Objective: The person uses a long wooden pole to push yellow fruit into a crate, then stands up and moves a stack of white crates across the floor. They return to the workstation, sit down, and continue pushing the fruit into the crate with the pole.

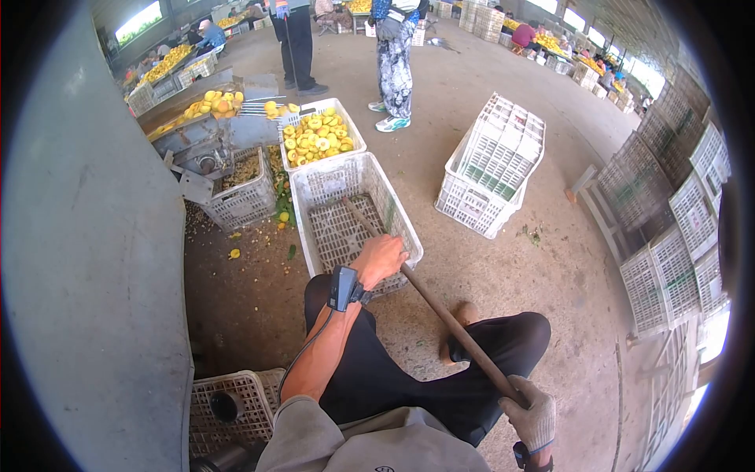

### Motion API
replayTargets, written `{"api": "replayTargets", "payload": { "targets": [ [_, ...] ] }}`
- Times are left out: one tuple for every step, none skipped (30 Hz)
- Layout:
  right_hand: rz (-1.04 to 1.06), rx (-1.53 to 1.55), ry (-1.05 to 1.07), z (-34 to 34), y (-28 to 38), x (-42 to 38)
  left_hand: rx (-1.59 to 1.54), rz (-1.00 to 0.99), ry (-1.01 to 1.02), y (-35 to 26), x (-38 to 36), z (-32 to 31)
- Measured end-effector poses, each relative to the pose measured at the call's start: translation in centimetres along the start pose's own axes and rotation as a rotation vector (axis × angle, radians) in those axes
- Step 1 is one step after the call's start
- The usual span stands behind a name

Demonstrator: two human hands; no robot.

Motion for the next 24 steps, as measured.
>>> {"api": "replayTargets", "payload": {
  "targets": [
    [-0.003,-0.006,0.003,0.1,0.2,0.0,-0.002,0.003,-0.002,0.0,-0.1,0.1],
    [-0.006,-0.013,0.006,0.1,0.3,0.0,0.005,0.009,0.000,0.1,0.0,0.0],
    [0.018,-0.023,0.003,-0.1,-0.3,0.2,0.011,0.014,0.003,0.3,0.0,-0.1],
    [0.042,-0.033,0.000,-0.4,-1.5,0.6,0.018,0.020,0.006,0.4,0.0,-0.2],
    [0.067,-0.043,-0.004,-0.5,-1.7,0.8,0.016,0.016,0.002,0.5,0.0,-0.2],
    [0.071,-0.051,-0.009,-0.6,-2.0,0.8,0.014,0.013,-0.002,0.6,0.1,-0.2],
    [0.077,-0.060,-0.013,-0.6,-2.2,0.8,0.013,0.010,-0.007,0.6,0.1,-0.3],
    [0.082,-0.068,-0.018,-0.6,-2.1,0.8,0.008,0.004,-0.009,0.5,0.0,-0.2],
    [0.086,-0.067,-0.022,-0.6,-2.1,0.8,0.003,-0.001,-0.012,0.5,0.0,-0.1],
    [0.091,-0.067,-0.025,-0.6,-2.0,0.8,-0.003,-0.007,-0.015,0.5,-0.1,0.0],
    [0.095,-0.067,-0.028,-0.6,-1.9,0.7,-0.004,-0.005,-0.016,0.5,-0.1,0.0],
    [0.061,-0.053,-0.013,-0.4,-1.1,0.5,-0.006,-0.004,-0.017,0.5,-0.2,0.0],
    [0.027,-0.039,0.002,-0.1,0.0,0.1,-0.008,-0.003,-0.017,0.5,-0.2,0.0],
    [-0.007,-0.025,0.016,0.1,0.6,-0.1,-0.003,-0.004,-0.018,0.5,-0.2,0.0],
    [0.022,-0.041,0.005,-0.1,0.0,0.1,0.001,-0.005,-0.019,0.4,-0.1,0.1],
    [0.052,-0.056,-0.007,-0.4,-1.4,0.5,0.006,-0.006,-0.020,0.4,-0.2,0.1],
    [0.081,-0.071,-0.018,-0.5,-1.5,0.6,0.002,-0.011,-0.022,0.4,-0.2,0.1],
    [0.079,-0.069,-0.014,-0.5,-1.7,0.6,-0.002,-0.015,-0.025,0.5,-0.2,0.0],
    [0.076,-0.066,-0.011,-0.6,-1.8,0.7,-0.006,-0.021,-0.027,0.5,-0.1,0.0],
    [0.073,-0.064,-0.007,-0.6,-1.8,0.7,-0.007,-0.023,-0.029,0.5,-0.1,0.0],
    [0.078,-0.062,-0.013,-0.6,-1.8,0.7,-0.008,-0.026,-0.031,0.5,-0.1,0.0],
    [0.082,-0.060,-0.019,-0.6,-1.8,0.7,-0.009,-0.028,-0.033,0.5,-0.2,0.0],
    [0.086,-0.058,-0.025,-0.6,-1.8,0.7,-0.010,-0.031,-0.033,0.5,-0.2,0.1],
    [0.086,-0.059,-0.024,-0.6,-1.8,0.7,-0.010,-0.034,-0.033,0.4,-0.2,0.1]
  ]
}}
Point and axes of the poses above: each hand's wrist, its own x-axis towards the middle knuckle, its own z-axis out of the back of the hand, y = z × x, the point moved 9 cm from there along x, towards the middle knuckle, and after that the axes turned 8 degrees about -x, right-handed, at the moved point
